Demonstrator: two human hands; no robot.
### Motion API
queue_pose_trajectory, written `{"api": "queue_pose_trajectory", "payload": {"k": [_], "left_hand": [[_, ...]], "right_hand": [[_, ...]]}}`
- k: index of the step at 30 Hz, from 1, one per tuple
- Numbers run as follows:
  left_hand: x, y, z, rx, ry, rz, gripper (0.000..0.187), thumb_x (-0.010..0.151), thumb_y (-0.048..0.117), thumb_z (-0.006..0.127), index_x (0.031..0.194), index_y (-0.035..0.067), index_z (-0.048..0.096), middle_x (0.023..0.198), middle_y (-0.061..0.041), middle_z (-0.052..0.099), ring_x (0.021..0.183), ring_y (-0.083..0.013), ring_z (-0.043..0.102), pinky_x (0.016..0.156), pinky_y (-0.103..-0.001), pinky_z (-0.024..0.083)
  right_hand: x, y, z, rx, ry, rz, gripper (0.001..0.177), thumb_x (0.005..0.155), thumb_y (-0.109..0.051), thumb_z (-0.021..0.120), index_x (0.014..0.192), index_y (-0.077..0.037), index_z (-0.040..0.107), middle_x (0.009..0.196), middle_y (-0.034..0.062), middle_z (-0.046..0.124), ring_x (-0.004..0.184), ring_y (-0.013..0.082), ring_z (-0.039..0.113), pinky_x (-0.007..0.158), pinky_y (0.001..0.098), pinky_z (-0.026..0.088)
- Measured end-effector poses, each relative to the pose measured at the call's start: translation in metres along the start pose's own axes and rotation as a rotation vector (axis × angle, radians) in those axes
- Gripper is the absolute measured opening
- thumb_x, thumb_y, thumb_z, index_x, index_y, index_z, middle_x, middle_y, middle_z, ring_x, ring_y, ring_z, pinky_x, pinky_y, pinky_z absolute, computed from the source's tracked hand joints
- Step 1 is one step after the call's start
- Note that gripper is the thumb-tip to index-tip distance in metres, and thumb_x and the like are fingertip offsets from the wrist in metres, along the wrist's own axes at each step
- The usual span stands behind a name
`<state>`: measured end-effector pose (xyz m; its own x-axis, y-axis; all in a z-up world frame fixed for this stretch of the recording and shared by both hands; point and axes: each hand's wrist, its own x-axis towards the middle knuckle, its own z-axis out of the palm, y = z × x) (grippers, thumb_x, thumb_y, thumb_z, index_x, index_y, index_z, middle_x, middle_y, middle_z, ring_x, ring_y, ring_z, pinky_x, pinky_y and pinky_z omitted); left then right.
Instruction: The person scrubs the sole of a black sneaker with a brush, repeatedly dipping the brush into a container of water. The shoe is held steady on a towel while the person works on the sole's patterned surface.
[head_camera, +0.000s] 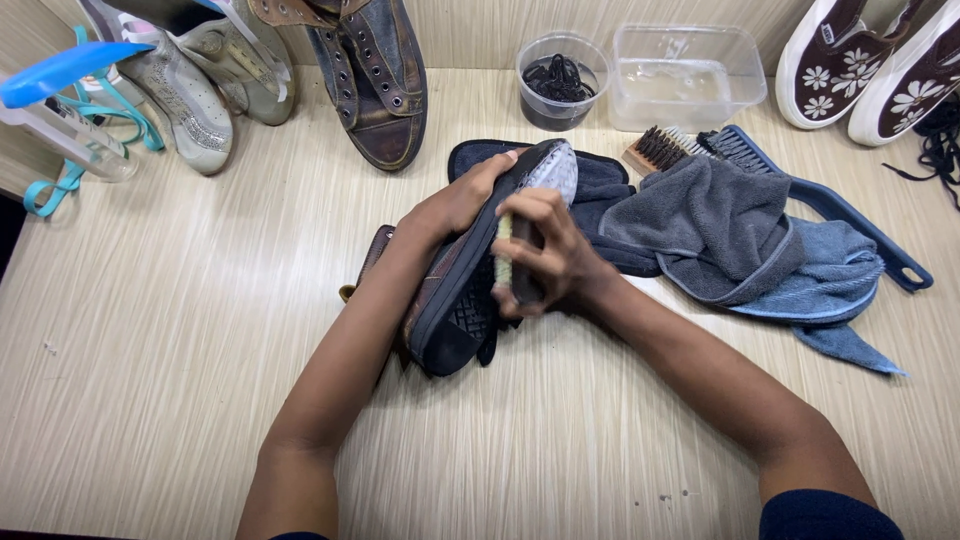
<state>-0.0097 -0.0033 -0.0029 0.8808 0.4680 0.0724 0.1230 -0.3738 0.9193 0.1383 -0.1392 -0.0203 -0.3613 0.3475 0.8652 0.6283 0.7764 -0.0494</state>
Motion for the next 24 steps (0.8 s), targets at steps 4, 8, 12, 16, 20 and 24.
{"api": "queue_pose_trajectory", "payload": {"k": [4, 8, 12, 16, 20, 24], "left_hand": [[0.004, 0.013, 0.008, -0.064, 0.001, -0.115, 0.064, 0.104, 0.041, 0.022, 0.154, 0.008, 0.044, 0.159, -0.015, 0.048, 0.145, -0.0257, 0.045, 0.121, -0.037, 0.027], [0.011, 0.008, 0.005, -0.168, 0.065, -0.100, 0.066, 0.109, 0.051, 0.029, 0.136, 0.000, 0.061, 0.133, -0.028, 0.063, 0.130, -0.0412, 0.056, 0.119, -0.052, 0.031], [0.001, 0.010, 0.002, 0.063, 0.034, -0.004, 0.056, 0.108, 0.041, 0.030, 0.140, 0.001, 0.053, 0.140, -0.032, 0.060, 0.138, -0.0476, 0.052, 0.119, -0.056, 0.033], [0.000, 0.031, 0.004, 0.031, 0.024, 0.056, 0.055, 0.110, 0.036, 0.026, 0.140, -0.002, 0.052, 0.144, -0.032, 0.059, 0.137, -0.0472, 0.054, 0.121, -0.057, 0.033], [-0.010, 0.043, 0.010, -0.013, 0.019, 0.065, 0.053, 0.110, 0.033, 0.024, 0.138, -0.003, 0.052, 0.144, -0.033, 0.058, 0.137, -0.0478, 0.053, 0.120, -0.058, 0.033], [0.002, 0.024, 0.010, -0.105, 0.013, 0.027, 0.059, 0.111, 0.038, 0.023, 0.147, 0.004, 0.054, 0.154, -0.019, 0.054, 0.144, -0.0359, 0.051, 0.124, -0.050, 0.030]], "right_hand": [[0.037, 0.012, -0.017, -0.057, 0.177, 0.438, 0.040, 0.089, -0.040, 0.053, 0.103, -0.002, 0.049, 0.117, 0.0204, 0.043, 0.112, 0.0339, 0.046, 0.094, 0.0480, 0.044], [0.013, 0.017, -0.008, 0.014, 0.044, 0.083, 0.045, 0.069, -0.048, 0.070, 0.092, -0.012, 0.056, 0.118, 0.0232, 0.053, 0.106, 0.0428, 0.054, 0.089, 0.0532, 0.041], [0.019, 0.057, -0.011, -0.037, 0.217, 0.423, 0.039, 0.084, -0.044, 0.060, 0.098, -0.010, 0.048, 0.117, 0.0191, 0.045, 0.095, 0.0337, 0.051, 0.080, 0.0481, 0.044], [0.016, 0.026, -0.019, -0.003, 0.046, 0.249, 0.043, 0.073, -0.044, 0.066, 0.094, -0.010, 0.050, 0.122, 0.0194, 0.043, 0.110, 0.0427, 0.048, 0.094, 0.0509, 0.037], [0.001, 0.064, -0.017, -0.046, 0.094, 0.323, 0.041, 0.079, -0.044, 0.064, 0.096, -0.010, 0.048, 0.117, 0.0180, 0.046, 0.109, 0.0381, 0.048, 0.095, 0.0470, 0.032], [0.022, 0.019, -0.014, -0.010, 0.121, 0.288, 0.045, 0.074, -0.052, 0.062, 0.092, -0.012, 0.049, 0.118, 0.0227, 0.044, 0.101, 0.0382, 0.048, 0.083, 0.0492, 0.037]]}}
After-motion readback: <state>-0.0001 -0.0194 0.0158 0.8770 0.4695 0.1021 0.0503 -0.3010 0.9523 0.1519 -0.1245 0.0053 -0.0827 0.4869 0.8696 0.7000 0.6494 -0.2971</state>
